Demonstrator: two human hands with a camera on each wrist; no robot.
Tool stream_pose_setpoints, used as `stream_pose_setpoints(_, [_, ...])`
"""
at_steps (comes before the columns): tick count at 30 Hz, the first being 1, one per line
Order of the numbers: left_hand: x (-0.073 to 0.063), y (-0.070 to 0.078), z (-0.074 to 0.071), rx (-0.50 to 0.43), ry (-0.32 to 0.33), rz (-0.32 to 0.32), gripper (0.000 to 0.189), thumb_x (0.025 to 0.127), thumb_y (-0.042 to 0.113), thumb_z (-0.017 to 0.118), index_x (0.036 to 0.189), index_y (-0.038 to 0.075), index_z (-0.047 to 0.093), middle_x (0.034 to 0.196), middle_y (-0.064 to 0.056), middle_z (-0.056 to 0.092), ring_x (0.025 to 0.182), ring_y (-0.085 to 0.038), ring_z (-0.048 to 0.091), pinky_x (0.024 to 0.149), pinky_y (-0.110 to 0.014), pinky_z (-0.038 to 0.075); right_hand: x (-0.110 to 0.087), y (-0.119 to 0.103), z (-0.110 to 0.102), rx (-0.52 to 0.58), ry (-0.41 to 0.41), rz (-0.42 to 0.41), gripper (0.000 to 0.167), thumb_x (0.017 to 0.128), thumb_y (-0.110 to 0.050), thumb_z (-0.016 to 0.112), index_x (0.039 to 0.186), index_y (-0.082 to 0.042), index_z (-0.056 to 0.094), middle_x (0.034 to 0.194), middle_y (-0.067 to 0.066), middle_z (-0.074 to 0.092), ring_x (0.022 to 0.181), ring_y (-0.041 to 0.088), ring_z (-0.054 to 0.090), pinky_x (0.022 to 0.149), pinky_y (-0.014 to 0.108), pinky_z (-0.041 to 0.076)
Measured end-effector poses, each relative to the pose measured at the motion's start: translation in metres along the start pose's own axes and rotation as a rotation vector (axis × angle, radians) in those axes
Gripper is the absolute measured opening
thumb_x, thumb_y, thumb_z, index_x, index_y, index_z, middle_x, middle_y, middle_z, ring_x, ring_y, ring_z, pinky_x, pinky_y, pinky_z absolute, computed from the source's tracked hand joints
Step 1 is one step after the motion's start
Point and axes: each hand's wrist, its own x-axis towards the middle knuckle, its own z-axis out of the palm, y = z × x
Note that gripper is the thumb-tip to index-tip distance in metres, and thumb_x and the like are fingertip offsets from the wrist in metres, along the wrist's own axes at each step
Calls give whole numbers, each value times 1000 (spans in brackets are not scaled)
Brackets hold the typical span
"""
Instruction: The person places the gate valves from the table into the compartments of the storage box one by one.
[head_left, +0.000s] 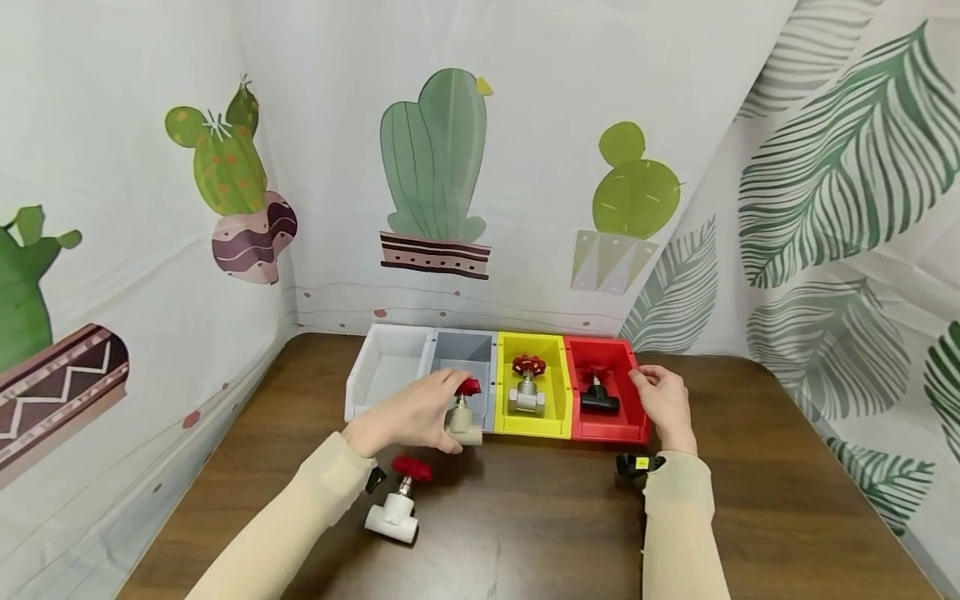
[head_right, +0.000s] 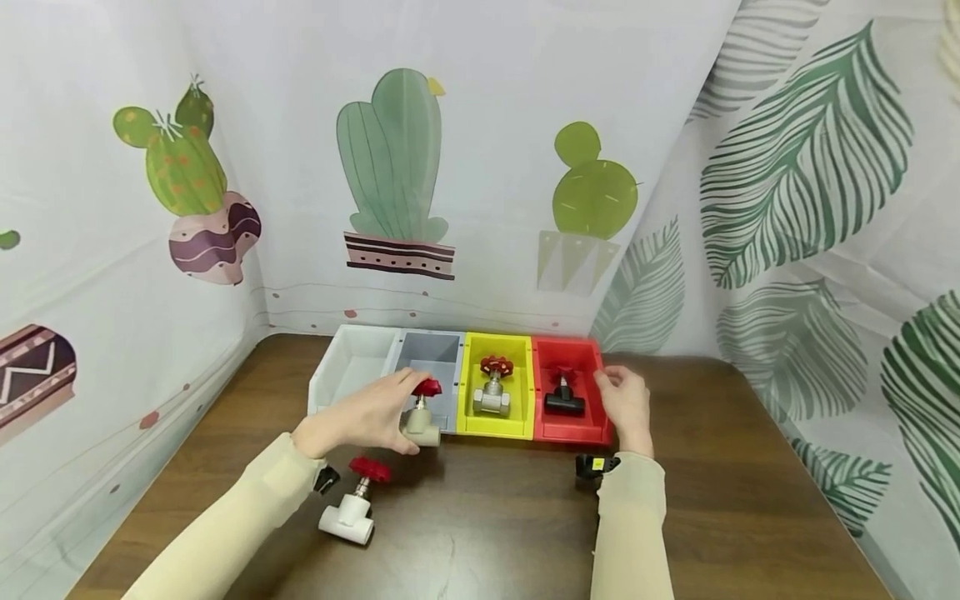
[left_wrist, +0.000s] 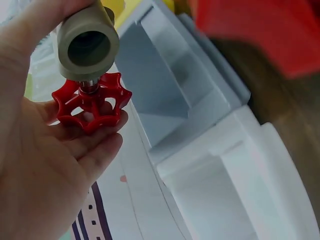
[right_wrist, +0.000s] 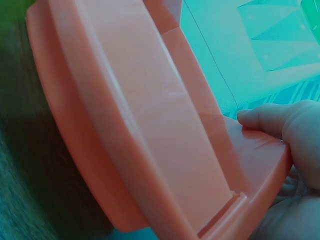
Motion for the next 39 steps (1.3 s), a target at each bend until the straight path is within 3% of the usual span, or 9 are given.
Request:
stream_pose_setpoints(7, [20,-21,-5,52,-11,-32,107,62,44,87,144,-3,36,128,-13,51,109,-23,54,98,-35,44,0,-2,0,19,-17,13,39,100,-27,55,127,1,59,119,22,64,103,34,61,83,42,49])
stream_pose_setpoints(18, [45,-46,4,55,-90,-105,109,63,45,86,147,-1,34,127,-11,51,102,-20,54,92,-34,45,0,-3,1,15,-12,12,37,100,-26,55,126,1,60,118,22,64,103,34,61,84,43,49])
stream_pose_setpoints(22, [53,-48,6,73,-131,-128,111,64,49,85,148,0,32,134,-13,49,110,-24,54,98,-37,43,0,-1,1,12,-10,7,38,100,-27,55,126,1,60,117,23,65,102,35,62,83,43,50])
stream_pose_setpoints(29, [64,-46,1,55,-211,-167,109,68,46,84,150,2,28,137,-13,46,109,-24,53,98,-40,43,1,1,1,5,-2,-1,38,100,-27,55,126,1,60,117,22,65,101,33,62,82,41,50])
stream_pose_setpoints(39, [84,-48,11,223,-278,-196,102,69,43,86,149,6,33,138,-12,47,121,-26,49,104,-42,38,0,2,2,10,6,-1,37,100,-27,55,125,0,61,117,22,65,100,34,63,82,41,50])
